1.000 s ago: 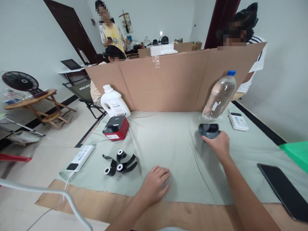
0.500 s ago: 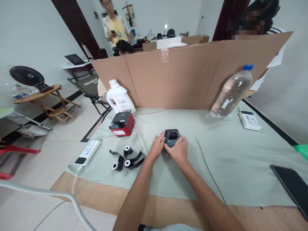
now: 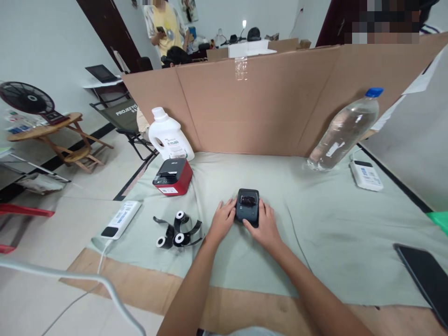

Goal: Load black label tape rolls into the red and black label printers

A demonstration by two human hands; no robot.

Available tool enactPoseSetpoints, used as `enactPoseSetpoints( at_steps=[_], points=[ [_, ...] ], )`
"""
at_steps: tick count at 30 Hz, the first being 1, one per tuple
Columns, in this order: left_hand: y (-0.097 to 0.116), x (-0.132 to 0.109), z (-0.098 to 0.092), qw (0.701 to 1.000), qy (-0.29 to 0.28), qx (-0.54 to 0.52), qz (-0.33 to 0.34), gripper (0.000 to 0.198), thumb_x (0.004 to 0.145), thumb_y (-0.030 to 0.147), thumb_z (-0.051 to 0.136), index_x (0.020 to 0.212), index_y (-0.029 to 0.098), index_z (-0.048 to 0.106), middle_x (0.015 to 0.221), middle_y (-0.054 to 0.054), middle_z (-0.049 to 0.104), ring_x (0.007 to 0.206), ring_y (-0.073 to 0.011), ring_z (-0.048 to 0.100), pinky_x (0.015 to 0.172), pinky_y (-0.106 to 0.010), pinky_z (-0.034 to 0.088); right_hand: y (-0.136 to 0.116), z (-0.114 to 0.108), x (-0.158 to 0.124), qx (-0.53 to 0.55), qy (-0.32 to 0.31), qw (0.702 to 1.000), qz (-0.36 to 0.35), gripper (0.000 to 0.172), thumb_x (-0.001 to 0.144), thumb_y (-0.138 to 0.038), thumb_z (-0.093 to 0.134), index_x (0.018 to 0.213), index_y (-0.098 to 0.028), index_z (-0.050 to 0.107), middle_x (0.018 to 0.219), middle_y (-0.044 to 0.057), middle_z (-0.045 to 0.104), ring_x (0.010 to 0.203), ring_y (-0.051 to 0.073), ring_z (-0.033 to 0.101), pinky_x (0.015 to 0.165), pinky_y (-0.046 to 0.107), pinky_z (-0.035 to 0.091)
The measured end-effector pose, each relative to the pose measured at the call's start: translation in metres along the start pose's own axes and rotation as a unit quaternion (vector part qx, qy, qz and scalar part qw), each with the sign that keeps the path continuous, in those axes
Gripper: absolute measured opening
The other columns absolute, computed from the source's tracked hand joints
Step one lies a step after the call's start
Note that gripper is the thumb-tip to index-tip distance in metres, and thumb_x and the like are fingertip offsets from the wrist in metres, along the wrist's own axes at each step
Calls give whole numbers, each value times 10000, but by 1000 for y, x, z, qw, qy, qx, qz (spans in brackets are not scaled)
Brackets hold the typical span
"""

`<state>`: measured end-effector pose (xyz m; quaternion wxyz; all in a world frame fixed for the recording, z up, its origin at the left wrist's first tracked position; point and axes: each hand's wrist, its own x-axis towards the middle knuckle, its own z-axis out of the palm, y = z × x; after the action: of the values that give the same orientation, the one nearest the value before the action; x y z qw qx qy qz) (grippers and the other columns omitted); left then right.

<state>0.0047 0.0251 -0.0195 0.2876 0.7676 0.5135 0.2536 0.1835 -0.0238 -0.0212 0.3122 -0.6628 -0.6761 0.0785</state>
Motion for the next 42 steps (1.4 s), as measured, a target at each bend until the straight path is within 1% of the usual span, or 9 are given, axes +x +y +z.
enactPoseSetpoints(
  at_steps=[2,5,10,19,25,28,36,39,42],
  points=[
    [0,-3,0,1000,-6,17,4,550,995,180,317,1525,242,448,1563,-31,474,1501,-169,374,1296,-490,173,8,2,-3,6,6,1000,-26,989,837,-588,621,1572,-61,219,1370,264,493,1240,410,470,1041,585,422],
    [1,-3,0,999,-7,42,7,685,901,45,323,1548,253,408,1582,-18,448,1514,-167,348,1295,-501,177,12,5,-6,9,5,999,-32,1061,818,-601,657,1591,-65,167,1436,263,483,1255,422,456,1042,591,419],
    [2,0,0,998,-19,65,3,746,848,-10,325,1534,263,431,1571,-21,463,1509,-178,360,1288,-532,182,15,6,-5,29,-3,999,-37,1034,847,-574,655,1611,-100,144,1430,237,525,1207,410,494,1022,591,430],
    [-1,1,-3,996,-29,79,19,749,808,-40,316,1486,224,498,1499,-33,552,1480,-159,409,1302,-511,138,24,4,-3,68,-9,996,-56,1046,833,-595,678,1604,-92,184,1379,229,564,1170,389,512,1013,563,446],
    [1,5,-6,994,-40,101,6,791,764,-63,340,1457,265,534,1489,2,562,1484,-183,406,1299,-542,99,26,4,-3,69,-18,996,-50,1053,824,-578,688,1611,-102,174,1414,217,557,1145,386,513,1001,556,450],
    [3,5,-6,993,-35,109,6,796,762,-62,345,1458,274,536,1484,2,567,1484,-184,407,1301,-540,88,25,3,-2,63,-23,997,-43,1054,810,-559,706,1603,-86,197,1376,217,583,1125,385,502,995,553,453],
    [2,3,-4,994,-20,110,8,769,778,-45,365,1448,287,547,1492,1,559,1480,-189,414,1300,-538,92,20,-1,-2,68,-29,997,-27,995,808,-523,708,1593,-122,247,1335,197,604,1112,384,490,991,556,454],
    [2,4,-4,996,-15,88,5,755,793,-34,362,1450,290,547,1491,7,559,1480,-184,413,1302,-535,89,19,-1,-3,70,-31,997,-28,1009,804,-523,713,1599,-126,234,1345,195,598,1122,381,487,995,547,457],
    [5,4,-4,999,-11,42,-12,669,856,15,351,1443,261,557,1491,-4,558,1474,-178,422,1306,-515,107,19,-1,-2,69,-32,997,-22,1023,797,-532,713,1600,-118,233,1344,202,597,1143,388,484,997,548,456]
  ],
)
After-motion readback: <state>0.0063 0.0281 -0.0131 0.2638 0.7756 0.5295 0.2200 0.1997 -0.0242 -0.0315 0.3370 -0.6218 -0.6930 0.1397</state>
